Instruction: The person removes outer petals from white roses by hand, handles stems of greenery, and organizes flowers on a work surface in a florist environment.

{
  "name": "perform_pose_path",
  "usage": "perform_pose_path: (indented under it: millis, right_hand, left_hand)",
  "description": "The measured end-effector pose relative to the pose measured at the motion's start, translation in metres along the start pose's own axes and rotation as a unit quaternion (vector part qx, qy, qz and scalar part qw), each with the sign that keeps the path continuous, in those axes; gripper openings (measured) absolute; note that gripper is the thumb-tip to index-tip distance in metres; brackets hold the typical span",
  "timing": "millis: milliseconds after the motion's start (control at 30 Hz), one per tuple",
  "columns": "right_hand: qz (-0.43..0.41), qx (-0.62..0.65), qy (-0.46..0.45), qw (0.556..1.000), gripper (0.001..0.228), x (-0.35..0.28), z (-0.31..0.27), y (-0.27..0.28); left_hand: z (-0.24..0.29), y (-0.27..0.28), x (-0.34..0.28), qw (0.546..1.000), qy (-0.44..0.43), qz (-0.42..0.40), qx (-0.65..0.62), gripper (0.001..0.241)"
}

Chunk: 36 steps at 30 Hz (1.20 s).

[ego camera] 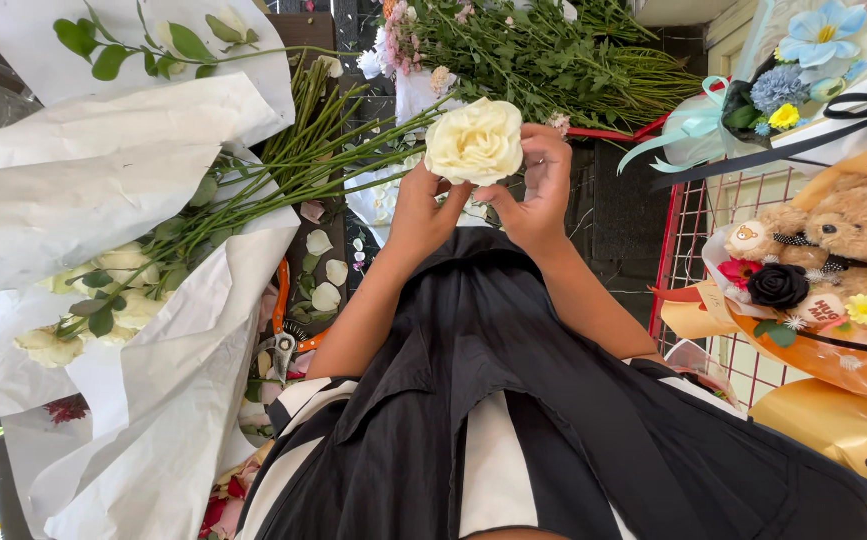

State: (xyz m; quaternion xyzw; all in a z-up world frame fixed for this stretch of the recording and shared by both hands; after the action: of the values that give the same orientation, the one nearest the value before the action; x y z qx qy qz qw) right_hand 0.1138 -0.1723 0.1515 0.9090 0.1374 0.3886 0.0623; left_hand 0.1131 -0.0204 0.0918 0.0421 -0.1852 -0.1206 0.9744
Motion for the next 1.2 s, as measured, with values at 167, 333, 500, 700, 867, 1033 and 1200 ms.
perform_pose_path:
  millis: [167, 333, 500, 700, 867, 1033, 1200]
  right_hand:
    - [0.024, 0.055, -0.035, 0.998, 0.046, -0.003, -0.002, 0.012]
    - [0.031, 0.094, -0.047, 0.994, 0.026, 0.009, -0.011, 0.027]
    - [0.072, 0.121, -0.077, 0.987, 0.02, 0.01, -0.02, 0.046]
    - [0.048, 0.045, -0.081, 0.995, 0.04, 0.004, -0.03, 0.049]
    - [0.01, 0.145, -0.084, 0.986, 0.062, 0.012, -0.038, 0.034]
    - [-0.005, 0.284, -0.155, 0.946, 0.056, -0.001, -0.018, 0.027]
    - [-0.002, 0.306, -0.259, 0.916, 0.035, -0.018, 0.006, 0.029]
  left_hand:
    - [0.048, 0.002, 0.011, 0.993, -0.056, 0.002, 0.101, 0.028]
    - [0.043, 0.0, 0.024, 0.996, -0.082, -0.016, -0.004, 0.037]
    - [0.042, -0.007, 0.043, 0.993, -0.065, -0.095, -0.003, 0.046]
    - [0.069, -0.011, 0.044, 0.989, -0.099, -0.103, -0.032, 0.034]
    - [0.084, -0.005, 0.038, 0.987, -0.11, -0.115, -0.025, 0.026]
    - [0.085, 0.001, 0.033, 0.986, -0.113, -0.116, -0.028, 0.023]
    - [0.095, 0.003, 0.029, 0.982, -0.146, -0.104, 0.057, 0.019]
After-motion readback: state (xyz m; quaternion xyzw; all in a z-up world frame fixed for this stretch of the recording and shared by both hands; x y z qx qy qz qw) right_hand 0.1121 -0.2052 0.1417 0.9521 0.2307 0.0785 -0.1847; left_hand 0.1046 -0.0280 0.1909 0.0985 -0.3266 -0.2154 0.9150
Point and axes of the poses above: each hand's wrist, its own x-axis towards the middle knuckle, its own y-axis out of the back of the hand, z = x × y, the point moved 9 cm from there along x, towards the middle knuckle, and after that the axes turned 12 degrees about -z, right-handed, at the moved point
